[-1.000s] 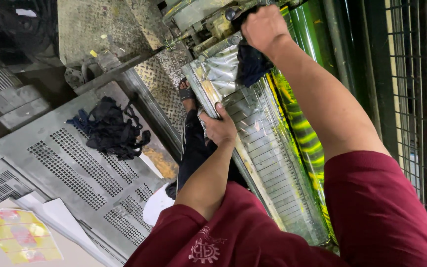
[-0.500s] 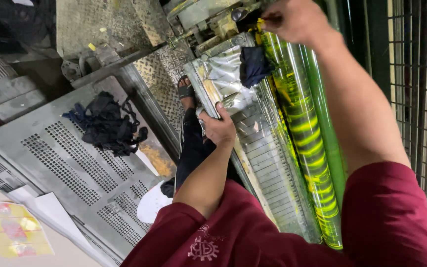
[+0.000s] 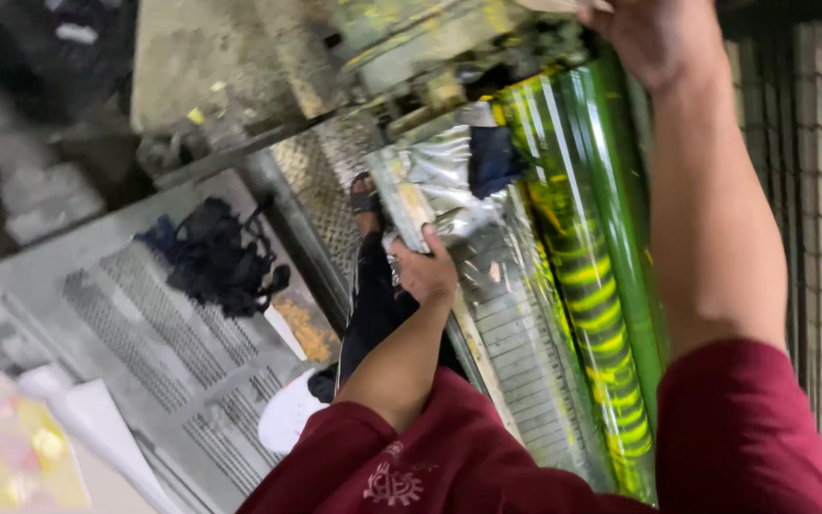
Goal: Cleaning yellow ink from the rollers and ink fountain of a printing press using a rag and cleaning solution.
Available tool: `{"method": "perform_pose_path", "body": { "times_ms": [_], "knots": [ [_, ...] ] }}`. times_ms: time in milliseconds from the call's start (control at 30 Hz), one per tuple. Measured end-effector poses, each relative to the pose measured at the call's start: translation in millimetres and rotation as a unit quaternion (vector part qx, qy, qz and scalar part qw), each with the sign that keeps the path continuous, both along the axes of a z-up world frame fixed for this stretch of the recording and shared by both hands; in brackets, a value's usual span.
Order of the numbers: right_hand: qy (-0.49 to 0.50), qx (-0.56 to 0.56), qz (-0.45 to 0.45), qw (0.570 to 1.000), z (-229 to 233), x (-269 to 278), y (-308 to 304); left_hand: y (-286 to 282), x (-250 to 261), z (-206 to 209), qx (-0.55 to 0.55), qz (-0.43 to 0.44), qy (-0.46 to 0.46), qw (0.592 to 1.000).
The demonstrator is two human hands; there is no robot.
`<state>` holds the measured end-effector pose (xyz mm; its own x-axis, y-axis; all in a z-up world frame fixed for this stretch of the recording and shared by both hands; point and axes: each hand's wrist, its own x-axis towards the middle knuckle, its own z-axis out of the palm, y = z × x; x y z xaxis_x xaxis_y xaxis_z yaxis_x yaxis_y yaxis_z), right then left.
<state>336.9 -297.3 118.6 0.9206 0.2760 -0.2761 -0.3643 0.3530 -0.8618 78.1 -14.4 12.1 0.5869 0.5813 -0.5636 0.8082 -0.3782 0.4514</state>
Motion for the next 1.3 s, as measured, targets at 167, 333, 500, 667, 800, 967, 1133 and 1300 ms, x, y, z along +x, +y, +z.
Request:
{"method": "perform_pose_path", "body": {
  "times_ms": [167,333,500,667,800,967,1133,1300],
  "knots": [
    [0.192,0.111,-0.132,0.966,12,-58,54,1,-1,0,-0.009,0.010,0.005,1.000],
    [0.266,0.030,-0.086,0.960,-13,-143,99,7,4,16,-0.012,0.019,0.010,1.000],
    [0.339,0.047,-0.093,0.935,-19,-209,131,6,3,13,-0.037,0.004,0.004,0.999],
    [0.362,0.110,-0.105,0.920,-41,-245,142,2,0,0,-0.022,-0.016,0.006,1.000],
    [0.357,0.100,-0.103,0.923,-35,-242,154,2,-3,-5,-0.027,-0.022,-0.004,0.999],
    [0.302,0.086,-0.107,0.943,-22,-230,162,0,-3,-7,-0.006,-0.007,-0.033,0.999],
    [0.296,0.079,-0.112,0.945,-21,-229,160,-2,-2,-8,-0.008,0.003,-0.033,0.999],
    [0.325,0.064,-0.122,0.936,-21,-239,168,2,-3,-2,-0.008,-0.001,-0.024,1.000]
  ]
}}
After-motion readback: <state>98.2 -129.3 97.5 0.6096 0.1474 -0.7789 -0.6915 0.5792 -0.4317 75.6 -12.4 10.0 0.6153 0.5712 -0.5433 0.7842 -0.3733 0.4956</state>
